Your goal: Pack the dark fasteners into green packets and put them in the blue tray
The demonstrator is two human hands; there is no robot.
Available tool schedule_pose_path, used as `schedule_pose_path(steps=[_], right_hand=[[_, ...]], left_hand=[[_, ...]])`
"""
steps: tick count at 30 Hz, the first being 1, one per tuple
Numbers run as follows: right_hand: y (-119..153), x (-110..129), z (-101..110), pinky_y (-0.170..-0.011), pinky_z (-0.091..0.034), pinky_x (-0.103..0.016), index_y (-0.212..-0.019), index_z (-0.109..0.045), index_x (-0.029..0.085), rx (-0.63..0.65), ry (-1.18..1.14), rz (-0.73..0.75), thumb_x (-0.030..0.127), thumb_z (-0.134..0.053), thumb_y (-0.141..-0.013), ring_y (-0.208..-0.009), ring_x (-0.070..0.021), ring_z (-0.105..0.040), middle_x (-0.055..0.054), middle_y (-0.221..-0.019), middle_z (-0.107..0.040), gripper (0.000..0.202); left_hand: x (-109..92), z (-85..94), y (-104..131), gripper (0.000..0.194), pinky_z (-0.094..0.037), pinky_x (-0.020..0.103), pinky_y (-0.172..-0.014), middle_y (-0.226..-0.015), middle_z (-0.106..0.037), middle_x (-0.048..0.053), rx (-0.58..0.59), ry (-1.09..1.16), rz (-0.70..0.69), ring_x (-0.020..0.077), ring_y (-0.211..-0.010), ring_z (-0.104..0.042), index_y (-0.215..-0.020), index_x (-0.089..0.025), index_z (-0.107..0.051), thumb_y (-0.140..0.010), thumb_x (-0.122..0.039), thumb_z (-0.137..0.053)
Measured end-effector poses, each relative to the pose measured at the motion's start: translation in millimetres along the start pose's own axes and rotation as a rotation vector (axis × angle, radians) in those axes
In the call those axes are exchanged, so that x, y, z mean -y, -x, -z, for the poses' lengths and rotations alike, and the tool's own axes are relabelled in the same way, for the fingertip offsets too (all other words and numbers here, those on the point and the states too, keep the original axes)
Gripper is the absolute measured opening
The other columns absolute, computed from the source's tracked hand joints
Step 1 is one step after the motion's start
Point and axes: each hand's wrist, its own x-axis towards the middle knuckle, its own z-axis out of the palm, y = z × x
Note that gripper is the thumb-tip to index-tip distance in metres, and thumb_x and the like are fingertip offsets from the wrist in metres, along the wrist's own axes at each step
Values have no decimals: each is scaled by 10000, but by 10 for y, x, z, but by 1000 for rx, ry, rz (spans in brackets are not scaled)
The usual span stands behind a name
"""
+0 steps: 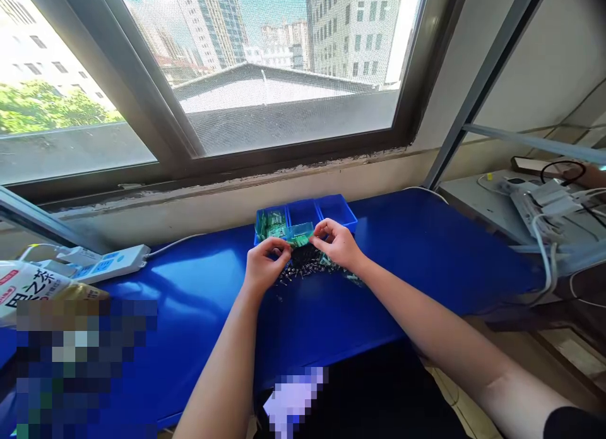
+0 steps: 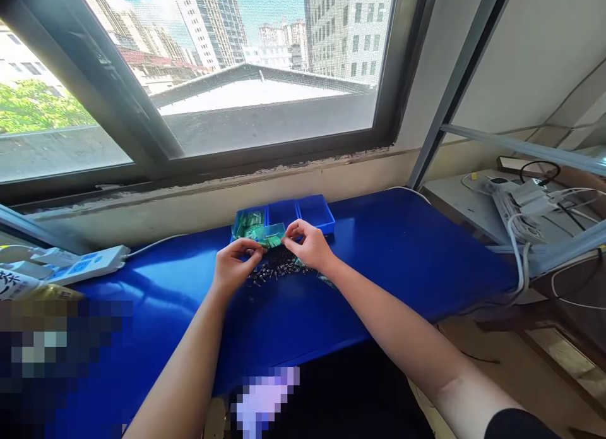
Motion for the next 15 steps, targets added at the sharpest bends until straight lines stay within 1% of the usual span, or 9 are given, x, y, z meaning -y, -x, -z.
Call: schedule_pose_path(steps=[3,5,6,8,10,12,15], right_hand=[[-5,-10,-3,-573,-430,-253,-977,-557,218,8,-29,-33,420,-718,-836,-611,-120,-562,6,-782,-683,294],[-10,-17,-2,-593,-446,-257,-998,-579,214,3,-26,-33,433,-724,-834,-648,-130,-587,-5,-810,-695,310],[-13,-18,-1,-605,-453,-259,-993,-607,209,-1,-13,-24,438,-726,-834,-687,-140,-607,-16,-832,-701,303],[-16,-17,2,-623,-461,-262,-962,-666,200,-5,23,4,447,-725,-837,-745,-154,-627,-31,-860,-706,283],[-14,-13,5,-625,-463,-265,-932,-703,194,6,51,16,455,-719,-844,-735,-152,-621,-33,-851,-704,276],[-10,-10,7,-615,-459,-265,-926,-716,192,15,63,14,455,-720,-845,-700,-144,-606,-28,-825,-700,275],[-5,-16,9,-604,-451,-261,-925,-725,191,12,81,16,442,-719,-847,-684,-139,-594,-27,-816,-705,262]], left_hand=[[15,-3,2,53,-546,269,-671,-778,-734,19,-1,-10,1,149,-704,-681,-803,-199,-711,-795,-251,-717],[23,-9,4,92,-538,263,-666,-787,-734,17,-6,13,23,145,-697,-680,-839,-199,-687,-789,-258,-736],[24,-13,4,146,-536,260,-664,-795,-737,14,-13,40,43,143,-691,-683,-892,-202,-673,-783,-261,-749],[21,-19,3,313,-538,260,-669,-807,-744,5,-27,106,90,143,-684,-693,-1056,-212,-632,-779,-266,-768],[15,-20,1,427,-543,267,-687,-810,-748,4,-26,135,118,147,-694,-703,-1181,-213,-602,-793,-282,-765],[14,-19,0,393,-542,273,-694,-807,-746,14,-23,110,112,149,-699,-699,-1170,-200,-643,-810,-314,-754],[29,-16,4,307,-538,276,-674,-811,-743,29,-28,75,96,147,-679,-681,-1075,-186,-710,-821,-354,-744]])
